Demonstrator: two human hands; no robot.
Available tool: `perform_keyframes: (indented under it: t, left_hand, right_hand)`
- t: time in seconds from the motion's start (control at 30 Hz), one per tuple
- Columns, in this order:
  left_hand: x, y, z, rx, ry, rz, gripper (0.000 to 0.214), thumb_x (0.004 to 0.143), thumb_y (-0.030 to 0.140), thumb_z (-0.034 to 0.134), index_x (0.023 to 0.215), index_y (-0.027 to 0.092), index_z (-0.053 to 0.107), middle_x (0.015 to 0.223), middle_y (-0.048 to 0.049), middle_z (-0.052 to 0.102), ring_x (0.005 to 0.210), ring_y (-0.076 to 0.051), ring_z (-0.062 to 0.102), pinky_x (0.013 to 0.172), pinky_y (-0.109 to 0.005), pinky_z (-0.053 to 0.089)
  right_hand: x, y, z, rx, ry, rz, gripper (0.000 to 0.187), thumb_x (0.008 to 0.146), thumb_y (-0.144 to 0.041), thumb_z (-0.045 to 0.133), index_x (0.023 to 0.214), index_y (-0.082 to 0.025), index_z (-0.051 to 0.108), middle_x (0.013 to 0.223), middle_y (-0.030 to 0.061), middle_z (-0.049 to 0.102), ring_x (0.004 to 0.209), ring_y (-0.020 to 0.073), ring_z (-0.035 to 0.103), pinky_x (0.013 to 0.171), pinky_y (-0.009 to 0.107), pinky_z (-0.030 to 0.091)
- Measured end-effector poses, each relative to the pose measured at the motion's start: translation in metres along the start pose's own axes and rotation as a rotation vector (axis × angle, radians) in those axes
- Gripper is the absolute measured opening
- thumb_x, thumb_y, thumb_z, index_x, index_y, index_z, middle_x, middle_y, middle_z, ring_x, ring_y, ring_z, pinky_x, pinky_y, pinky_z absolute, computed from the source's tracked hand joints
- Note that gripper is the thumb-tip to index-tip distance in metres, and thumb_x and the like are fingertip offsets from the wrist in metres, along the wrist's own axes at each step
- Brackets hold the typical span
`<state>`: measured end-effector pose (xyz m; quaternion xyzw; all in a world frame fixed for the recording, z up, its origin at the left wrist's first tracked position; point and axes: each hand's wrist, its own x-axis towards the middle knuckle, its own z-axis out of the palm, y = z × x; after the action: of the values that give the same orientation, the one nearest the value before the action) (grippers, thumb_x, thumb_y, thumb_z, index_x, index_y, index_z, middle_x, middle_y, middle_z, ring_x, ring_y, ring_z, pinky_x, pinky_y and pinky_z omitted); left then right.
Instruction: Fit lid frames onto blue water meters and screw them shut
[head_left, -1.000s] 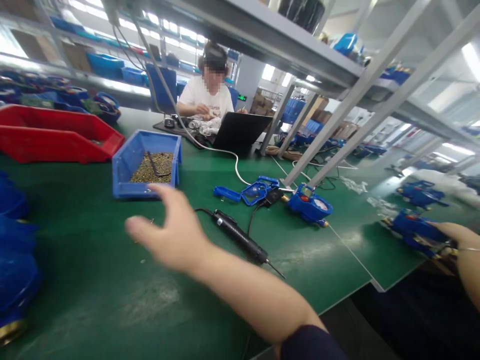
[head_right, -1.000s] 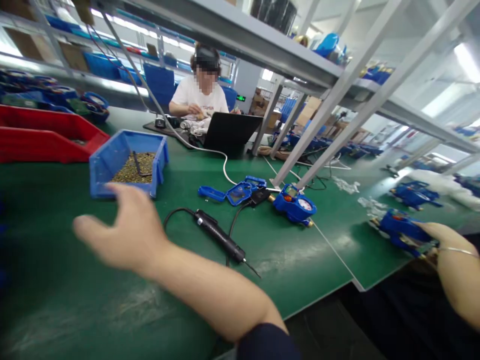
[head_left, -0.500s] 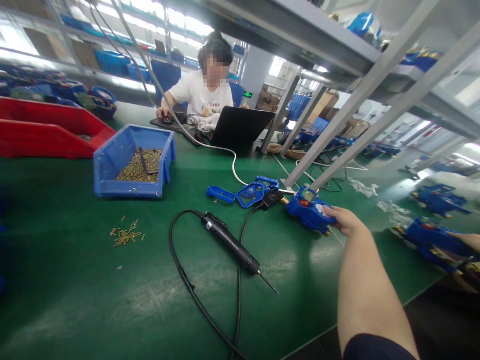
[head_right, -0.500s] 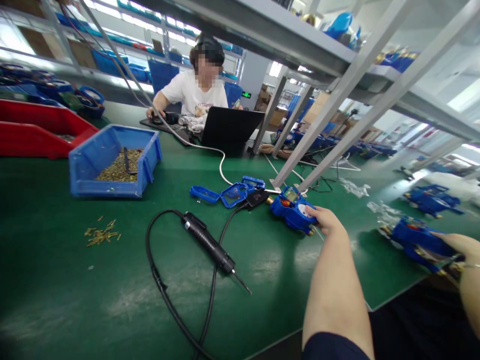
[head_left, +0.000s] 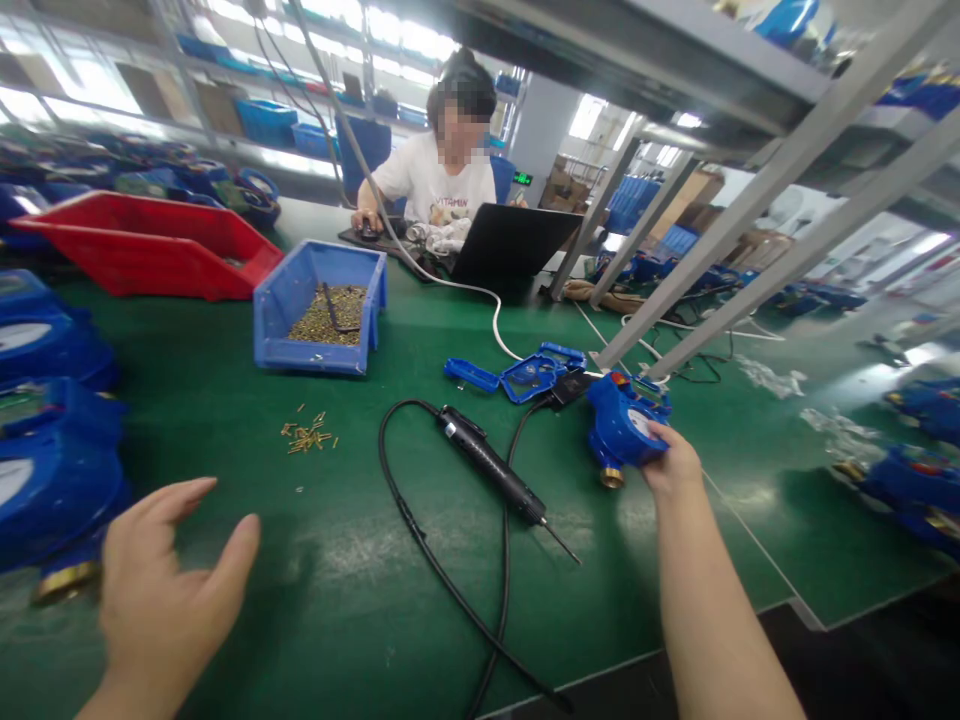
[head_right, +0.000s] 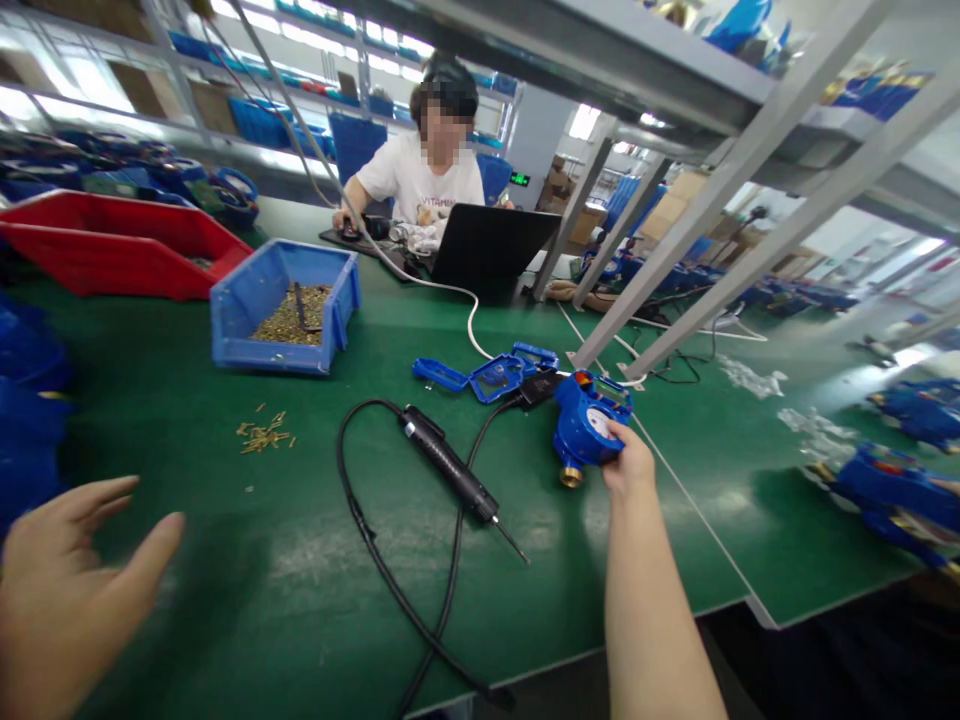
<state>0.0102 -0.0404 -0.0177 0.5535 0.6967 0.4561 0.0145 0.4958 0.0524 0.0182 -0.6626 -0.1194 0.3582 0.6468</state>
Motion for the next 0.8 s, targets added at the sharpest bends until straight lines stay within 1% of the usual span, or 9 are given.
perform_keyframes:
  t: [0.1, 0.2, 0.27, 0.33, 0.43, 0.5, 0.6, 0.7, 0.8]
  left_hand:
    - [-0.004, 0.005, 0.001, -0.067, -0.125, -0.102, 0.043, 0.072, 0.042, 0.060, 0.107, 0.017, 0.054, 0.105, -0.0112, 0.058, 0.093, -0.032, 0.060, 0.089, -0.055, 0.046]
    - [-0.006, 0.017, 0.004, -0.362, -0.273, -0.217, 0.050, 0.075, 0.042, 0.061, 0.117, 0.017, 0.049, 0.113, -0.0125, 0.058, 0.101, -0.028, 0.060, 0.096, -0.049, 0.044]
    - [-0.006, 0.027, 0.007, -0.574, -0.382, -0.254, 0.057, 0.076, 0.043, 0.062, 0.124, 0.018, 0.044, 0.121, -0.0137, 0.055, 0.112, -0.027, 0.055, 0.102, -0.046, 0.041]
    - [-0.004, 0.034, 0.008, -0.761, -0.505, -0.250, 0.067, 0.077, 0.045, 0.063, 0.132, 0.020, 0.036, 0.133, -0.0143, 0.048, 0.125, -0.027, 0.046, 0.106, -0.044, 0.037]
    - [-0.001, 0.033, 0.005, -0.917, -0.642, -0.222, 0.084, 0.071, 0.052, 0.068, 0.138, 0.023, 0.028, 0.144, -0.0125, 0.037, 0.136, -0.029, 0.029, 0.112, -0.044, 0.028]
    - [0.002, 0.024, 0.002, -0.920, -0.707, -0.240, 0.089, 0.066, 0.053, 0.072, 0.138, 0.024, 0.029, 0.146, -0.0114, 0.034, 0.135, -0.033, 0.031, 0.111, -0.045, 0.029]
    - [0.005, 0.010, -0.003, -0.908, -0.774, -0.277, 0.090, 0.062, 0.047, 0.078, 0.136, 0.026, 0.032, 0.144, -0.0114, 0.036, 0.126, -0.034, 0.043, 0.105, -0.045, 0.038]
    - [0.007, 0.003, -0.003, -0.915, -0.783, -0.290, 0.088, 0.061, 0.039, 0.080, 0.134, 0.024, 0.033, 0.139, -0.0128, 0.042, 0.120, -0.033, 0.049, 0.101, -0.044, 0.042]
    - [0.007, 0.003, 0.000, -0.898, -0.772, -0.289, 0.079, 0.064, 0.034, 0.078, 0.130, 0.022, 0.036, 0.133, -0.0140, 0.048, 0.114, -0.032, 0.054, 0.097, -0.044, 0.045]
  right_hand:
    - [-0.054, -0.001, 0.010, 0.070, -0.046, -0.018, 0.005, 0.082, -0.014, 0.056, 0.086, -0.012, 0.059, 0.075, -0.0010, 0.061, 0.059, 0.0078, 0.056, 0.057, 0.019, 0.048]
    - [-0.125, 0.010, 0.024, 0.092, -0.166, 0.004, 0.027, 0.061, -0.015, 0.067, 0.087, -0.014, 0.064, 0.077, 0.0006, 0.067, 0.062, 0.0128, 0.061, 0.057, 0.021, 0.049]
    - [-0.175, 0.030, 0.039, 0.075, -0.284, 0.078, 0.045, 0.051, -0.019, 0.076, 0.094, -0.014, 0.065, 0.080, 0.0047, 0.069, 0.064, 0.0190, 0.064, 0.057, 0.027, 0.052]
    - [-0.219, 0.057, 0.056, 0.085, -0.420, 0.206, 0.056, 0.049, -0.023, 0.081, 0.102, -0.017, 0.062, 0.084, 0.0044, 0.070, 0.070, 0.0217, 0.066, 0.063, 0.030, 0.053]
    - [-0.267, 0.098, 0.081, 0.113, -0.591, 0.335, 0.068, 0.056, -0.026, 0.079, 0.118, -0.017, 0.054, 0.101, 0.0061, 0.069, 0.085, 0.0234, 0.066, 0.074, 0.031, 0.053]
    - [-0.288, 0.116, 0.093, 0.114, -0.657, 0.363, 0.073, 0.060, -0.027, 0.078, 0.125, -0.016, 0.047, 0.108, 0.0076, 0.066, 0.091, 0.0236, 0.065, 0.077, 0.031, 0.053]
    - [-0.305, 0.128, 0.101, 0.070, -0.680, 0.352, 0.075, 0.065, -0.031, 0.076, 0.130, -0.017, 0.040, 0.111, 0.0079, 0.065, 0.094, 0.0240, 0.064, 0.079, 0.032, 0.052]
    - [-0.308, 0.126, 0.101, -0.040, -0.708, 0.316, 0.073, 0.068, -0.033, 0.074, 0.130, -0.019, 0.039, 0.114, 0.0080, 0.063, 0.098, 0.0249, 0.063, 0.085, 0.035, 0.050]
    - [-0.296, 0.119, 0.101, -0.128, -0.804, 0.297, 0.072, 0.069, -0.039, 0.074, 0.129, -0.020, 0.041, 0.122, 0.0098, 0.059, 0.108, 0.0271, 0.058, 0.095, 0.039, 0.045]
